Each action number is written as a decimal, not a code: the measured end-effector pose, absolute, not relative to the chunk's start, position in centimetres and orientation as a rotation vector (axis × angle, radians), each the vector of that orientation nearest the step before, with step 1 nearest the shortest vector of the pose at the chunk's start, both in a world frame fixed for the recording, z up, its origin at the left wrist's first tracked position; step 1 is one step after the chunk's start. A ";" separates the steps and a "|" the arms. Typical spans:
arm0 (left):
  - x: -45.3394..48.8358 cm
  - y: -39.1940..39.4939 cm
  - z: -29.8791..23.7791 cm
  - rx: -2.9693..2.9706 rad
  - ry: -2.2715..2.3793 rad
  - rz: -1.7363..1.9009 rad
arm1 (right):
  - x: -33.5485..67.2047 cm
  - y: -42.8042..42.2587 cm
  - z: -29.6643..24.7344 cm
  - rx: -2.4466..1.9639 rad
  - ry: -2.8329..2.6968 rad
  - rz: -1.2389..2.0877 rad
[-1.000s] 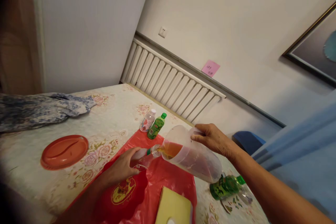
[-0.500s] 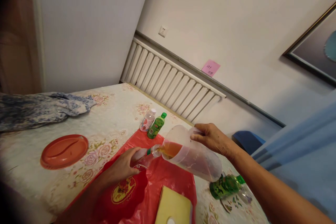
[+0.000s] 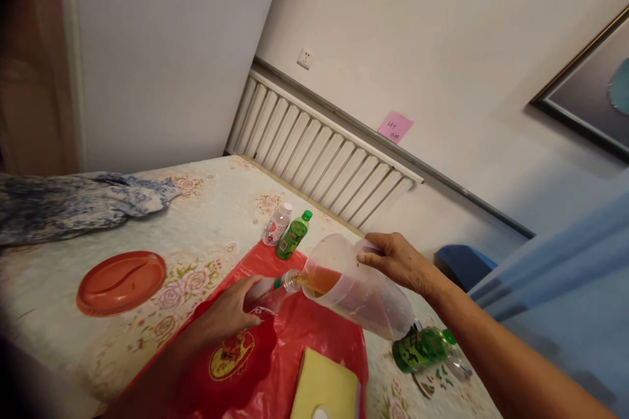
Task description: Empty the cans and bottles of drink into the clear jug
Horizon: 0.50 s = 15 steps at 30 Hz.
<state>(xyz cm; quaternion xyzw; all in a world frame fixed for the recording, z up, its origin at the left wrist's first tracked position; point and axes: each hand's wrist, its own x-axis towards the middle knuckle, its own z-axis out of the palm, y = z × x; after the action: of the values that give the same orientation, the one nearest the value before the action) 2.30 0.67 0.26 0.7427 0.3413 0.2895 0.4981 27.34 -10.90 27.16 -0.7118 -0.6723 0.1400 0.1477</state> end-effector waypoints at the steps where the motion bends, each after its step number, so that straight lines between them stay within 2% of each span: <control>1: 2.3 0.7 0.2 1.810 0.795 0.728 | 27.3 -11.0 27.1 -2.046 -1.912 0.418; 8: 2.2 0.7 0.1 1.802 0.731 0.735 | 28.0 -11.5 25.2 -1.992 -1.661 0.577; 15: 2.0 0.5 1.3 1.724 0.667 0.804 | 32.1 -11.6 20.0 -1.835 -1.371 0.551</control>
<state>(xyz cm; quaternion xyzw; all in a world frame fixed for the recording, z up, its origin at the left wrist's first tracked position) 2.03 0.50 1.33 0.7234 0.2799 0.3374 0.5335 32.10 -11.63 19.95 -0.7196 -0.5375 0.2161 0.3829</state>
